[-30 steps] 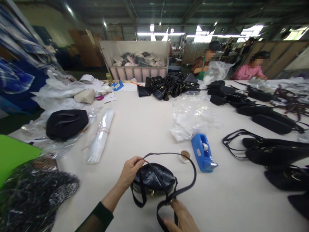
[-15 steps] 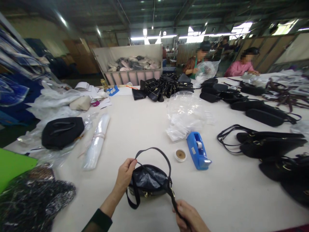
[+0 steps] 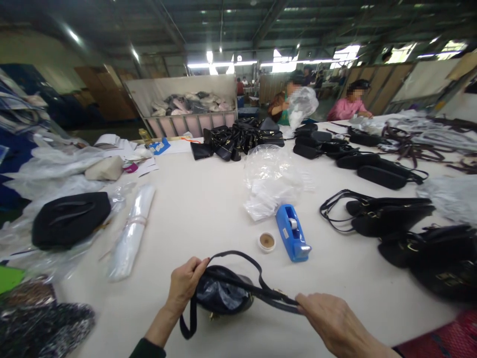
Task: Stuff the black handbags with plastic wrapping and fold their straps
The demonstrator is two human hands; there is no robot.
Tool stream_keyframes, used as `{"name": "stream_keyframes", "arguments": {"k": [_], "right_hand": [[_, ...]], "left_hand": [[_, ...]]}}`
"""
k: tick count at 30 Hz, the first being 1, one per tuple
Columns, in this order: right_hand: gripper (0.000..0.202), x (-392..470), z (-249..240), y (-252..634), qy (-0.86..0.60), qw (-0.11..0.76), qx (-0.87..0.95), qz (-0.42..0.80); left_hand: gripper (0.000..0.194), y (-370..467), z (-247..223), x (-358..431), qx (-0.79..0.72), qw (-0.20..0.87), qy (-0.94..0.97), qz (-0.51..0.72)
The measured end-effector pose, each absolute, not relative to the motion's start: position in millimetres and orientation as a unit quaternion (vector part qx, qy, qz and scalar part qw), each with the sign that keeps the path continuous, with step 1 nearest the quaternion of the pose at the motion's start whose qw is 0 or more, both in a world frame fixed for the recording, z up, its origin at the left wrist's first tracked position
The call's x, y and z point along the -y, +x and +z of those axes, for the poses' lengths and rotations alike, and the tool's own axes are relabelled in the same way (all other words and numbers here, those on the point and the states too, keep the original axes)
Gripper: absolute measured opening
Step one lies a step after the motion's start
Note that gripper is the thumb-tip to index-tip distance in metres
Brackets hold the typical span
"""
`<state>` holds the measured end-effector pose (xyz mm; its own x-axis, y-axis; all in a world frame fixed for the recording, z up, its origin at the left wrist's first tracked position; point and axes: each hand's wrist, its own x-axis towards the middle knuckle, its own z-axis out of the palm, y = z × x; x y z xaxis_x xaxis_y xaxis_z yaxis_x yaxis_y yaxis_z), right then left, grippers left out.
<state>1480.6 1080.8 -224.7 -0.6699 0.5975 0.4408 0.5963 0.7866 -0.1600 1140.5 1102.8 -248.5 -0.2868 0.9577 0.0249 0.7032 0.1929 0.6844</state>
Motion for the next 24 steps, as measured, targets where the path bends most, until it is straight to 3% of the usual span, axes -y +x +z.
{"name": "stream_keyframes", "arguments": {"k": [6,10,13,16,21,24], "right_hand": [[0.022,-1089,-210,1482,-0.311,0.300,0.898,-0.078],[0.041,-1091,-208,1471,-0.307,0.351,0.877,-0.118],[0.058,-1090,-205,1458,-0.301,0.375,0.868,-0.123],[0.059,-1088,-199,1448,-0.295,0.381,0.867,-0.126],[0.067,-1083,-202,1442,-0.292,0.386,0.861,-0.153],[0.049,-1077,-213,1442,-0.333,0.405,0.850,-0.038]], "left_hand": [[0.046,1139,-240,-1100,-0.719,0.199,0.600,0.288],[0.038,1150,-222,-1097,-0.626,0.017,0.729,0.277],[0.048,1181,-200,-1097,-0.510,-0.090,0.813,0.266],[0.051,1222,-184,-1100,-0.441,-0.077,0.860,0.244],[0.022,1258,-186,-1108,-0.417,0.040,0.861,0.290],[0.013,1261,-188,-1107,-0.455,0.094,0.825,0.322]]}}
